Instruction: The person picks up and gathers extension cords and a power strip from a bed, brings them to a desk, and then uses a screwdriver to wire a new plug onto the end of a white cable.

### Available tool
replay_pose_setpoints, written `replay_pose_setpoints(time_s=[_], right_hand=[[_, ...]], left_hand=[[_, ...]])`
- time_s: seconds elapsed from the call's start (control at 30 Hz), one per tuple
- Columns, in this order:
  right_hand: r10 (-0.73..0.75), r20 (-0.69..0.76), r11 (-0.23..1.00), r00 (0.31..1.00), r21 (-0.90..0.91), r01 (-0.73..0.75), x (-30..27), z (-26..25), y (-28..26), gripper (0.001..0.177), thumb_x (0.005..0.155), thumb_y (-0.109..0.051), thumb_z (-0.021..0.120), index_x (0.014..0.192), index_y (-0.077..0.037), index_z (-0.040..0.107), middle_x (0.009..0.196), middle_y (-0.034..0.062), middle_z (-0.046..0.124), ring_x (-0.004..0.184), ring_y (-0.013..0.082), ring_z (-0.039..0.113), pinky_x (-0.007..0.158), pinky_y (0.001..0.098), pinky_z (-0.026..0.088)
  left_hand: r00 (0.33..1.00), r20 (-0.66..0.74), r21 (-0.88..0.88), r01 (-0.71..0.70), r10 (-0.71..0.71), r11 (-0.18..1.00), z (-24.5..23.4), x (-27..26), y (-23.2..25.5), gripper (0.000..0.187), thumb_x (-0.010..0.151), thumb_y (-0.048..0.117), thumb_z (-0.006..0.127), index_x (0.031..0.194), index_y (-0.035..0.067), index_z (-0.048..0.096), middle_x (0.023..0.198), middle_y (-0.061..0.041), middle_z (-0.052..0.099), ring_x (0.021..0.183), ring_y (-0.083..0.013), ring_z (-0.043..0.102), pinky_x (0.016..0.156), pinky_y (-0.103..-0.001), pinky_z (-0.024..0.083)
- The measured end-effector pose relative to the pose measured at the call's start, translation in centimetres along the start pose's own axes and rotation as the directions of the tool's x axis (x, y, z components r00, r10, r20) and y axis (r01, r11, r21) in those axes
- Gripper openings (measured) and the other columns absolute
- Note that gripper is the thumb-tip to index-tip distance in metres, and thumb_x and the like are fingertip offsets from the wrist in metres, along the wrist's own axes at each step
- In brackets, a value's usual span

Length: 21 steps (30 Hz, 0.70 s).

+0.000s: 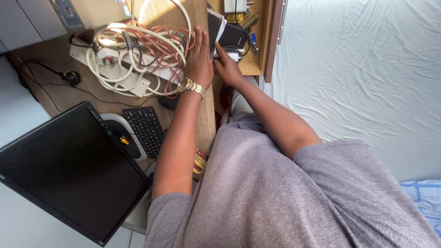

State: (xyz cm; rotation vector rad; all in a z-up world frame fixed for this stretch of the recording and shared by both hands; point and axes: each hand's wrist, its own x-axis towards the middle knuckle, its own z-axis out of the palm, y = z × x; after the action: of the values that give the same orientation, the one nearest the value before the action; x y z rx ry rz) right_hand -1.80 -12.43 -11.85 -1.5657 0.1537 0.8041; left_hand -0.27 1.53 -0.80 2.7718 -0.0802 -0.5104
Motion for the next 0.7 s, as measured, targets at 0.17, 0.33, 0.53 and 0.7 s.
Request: replay_pose_setpoints(time_s=[0.17, 0.33, 0.53, 0.7], right_hand=[[-0.078, -0.019, 0.820, 0.997, -0.571, 0.054, -6.0, -3.2, -3.6, 0.036, 0.099, -0.010, 0.062, 0.135, -0.013, 0.065, 0.147, 0.0097, 0.060, 0.143, 0.0289, 0.052, 0.125, 0.0366, 0.043], [-0.279, 0.323, 0.598, 0.904, -0.678, 0.427, -9.7, -5.0, -4.1, 0.052, 0.093, -0.017, 0.061, 0.144, -0.008, 0.055, 0.153, 0.0145, 0.052, 0.147, 0.0311, 0.041, 0.121, 0.0488, 0.033], [-0.434, 0.381, 0.399, 0.816, -0.731, 0.554, -7.0, -4.8, -4.7, 0.064, 0.100, -0.053, 0.052, 0.146, -0.008, 0.053, 0.151, 0.0162, 0.048, 0.144, 0.0337, 0.034, 0.116, 0.0593, 0.013], [-0.013, 0.283, 0.371, 0.959, -0.889, 0.267, -6.8, -7.7, -5.3, 0.055, 0.102, -0.057, 0.053, 0.127, -0.008, 0.066, 0.134, 0.0132, 0.061, 0.147, 0.0309, 0.037, 0.125, 0.0573, 0.016]], left_hand=[[0.999, 0.040, 0.002, -0.014, 0.014, 1.000, -0.5, 0.6, -0.2, 0.092, 0.092, -0.001, 0.066, 0.167, 0.008, 0.013, 0.173, -0.012, 0.003, 0.159, -0.0320, 0.020, 0.125, -0.037, 0.037], [0.987, 0.148, -0.032, 0.065, -0.060, 0.997, -1.1, 0.8, -0.1, 0.094, 0.092, -0.003, 0.065, 0.168, 0.012, 0.011, 0.176, -0.007, 0.000, 0.159, -0.0271, 0.026, 0.112, -0.033, 0.051], [0.994, 0.105, -0.037, 0.016, -0.013, 0.999, -0.8, 0.5, -0.4, 0.097, 0.090, -0.004, 0.066, 0.167, 0.010, 0.010, 0.174, -0.009, 0.000, 0.159, -0.0334, 0.023, 0.112, -0.032, 0.051], [0.995, -0.008, 0.035, -0.100, 0.100, 0.994, 0.1, 0.3, -1.2, 0.103, 0.087, -0.004, 0.068, 0.168, 0.009, 0.006, 0.174, -0.012, -0.002, 0.159, -0.0354, 0.023, 0.121, -0.036, 0.047]])
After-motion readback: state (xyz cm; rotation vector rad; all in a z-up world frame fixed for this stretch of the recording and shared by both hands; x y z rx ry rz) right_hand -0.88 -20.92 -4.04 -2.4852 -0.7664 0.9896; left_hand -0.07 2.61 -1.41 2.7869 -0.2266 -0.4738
